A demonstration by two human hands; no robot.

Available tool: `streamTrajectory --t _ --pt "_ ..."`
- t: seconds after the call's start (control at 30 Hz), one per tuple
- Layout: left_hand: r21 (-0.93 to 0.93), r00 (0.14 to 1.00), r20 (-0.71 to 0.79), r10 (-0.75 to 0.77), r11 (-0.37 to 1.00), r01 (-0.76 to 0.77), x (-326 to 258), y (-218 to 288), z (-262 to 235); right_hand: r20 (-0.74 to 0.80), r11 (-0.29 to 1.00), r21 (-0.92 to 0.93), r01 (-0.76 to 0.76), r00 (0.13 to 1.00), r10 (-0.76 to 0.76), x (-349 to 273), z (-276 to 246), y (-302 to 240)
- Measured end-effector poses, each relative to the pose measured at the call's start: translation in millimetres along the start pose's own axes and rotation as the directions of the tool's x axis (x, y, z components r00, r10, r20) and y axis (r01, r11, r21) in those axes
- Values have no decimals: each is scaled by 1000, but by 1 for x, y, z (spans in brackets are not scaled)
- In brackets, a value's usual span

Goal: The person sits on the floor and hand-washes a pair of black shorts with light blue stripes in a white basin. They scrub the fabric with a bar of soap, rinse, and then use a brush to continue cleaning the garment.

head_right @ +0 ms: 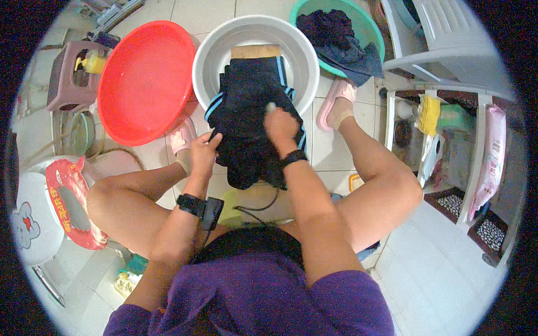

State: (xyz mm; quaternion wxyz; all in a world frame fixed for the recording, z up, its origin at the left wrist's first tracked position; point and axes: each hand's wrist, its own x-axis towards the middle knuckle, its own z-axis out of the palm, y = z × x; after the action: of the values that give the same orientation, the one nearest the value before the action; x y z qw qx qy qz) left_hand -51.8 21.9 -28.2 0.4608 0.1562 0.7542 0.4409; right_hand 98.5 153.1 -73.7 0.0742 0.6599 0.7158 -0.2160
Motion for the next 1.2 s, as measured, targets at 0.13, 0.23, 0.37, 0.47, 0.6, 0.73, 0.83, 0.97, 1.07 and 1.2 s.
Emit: streamTrajectory --t 0.13,0.23,0.37,0.47,0.6,0.73,0.83,0.97,1.07,1.2 --pt "-130 996 60 -70 988 77 2 7 3 -81 996 -81 -38 996 31 21 -26 45" --pt "-161 988 97 -116 978 131 6 9 4 -147 984 173 44 989 -18 -4 -26 18" --pt "-134 991 60 -121 983 128 14 10 1 20 977 153 149 988 -154 -60 12 -28" --pt "-286 991 5 -135 949 130 17 10 -2 -33 994 107 -7 999 10 -60 19 6" --pt "-331 996 81 -34 942 60 20 16 2 23 969 33 -243 970 242 -41 -11 67" --pt "-456 965 256 -63 872 178 21 23 6 -163 958 280 -63 980 112 -51 -13 28" --pt "-484 985 153 -82 863 147 22 23 3 -12 967 227 117 993 -117 -75 8 -7" --pt "-570 991 106 -76 812 123 29 18 1 78 977 89 -195 979 188 -78 3 40" --pt "-577 990 107 -91 805 136 33 20 4 113 936 100 -336 939 325 -79 -16 84" --pt "121 993 62 102 987 -109 26 22 11 22 894 410 -179 982 186 -68 -20 67"
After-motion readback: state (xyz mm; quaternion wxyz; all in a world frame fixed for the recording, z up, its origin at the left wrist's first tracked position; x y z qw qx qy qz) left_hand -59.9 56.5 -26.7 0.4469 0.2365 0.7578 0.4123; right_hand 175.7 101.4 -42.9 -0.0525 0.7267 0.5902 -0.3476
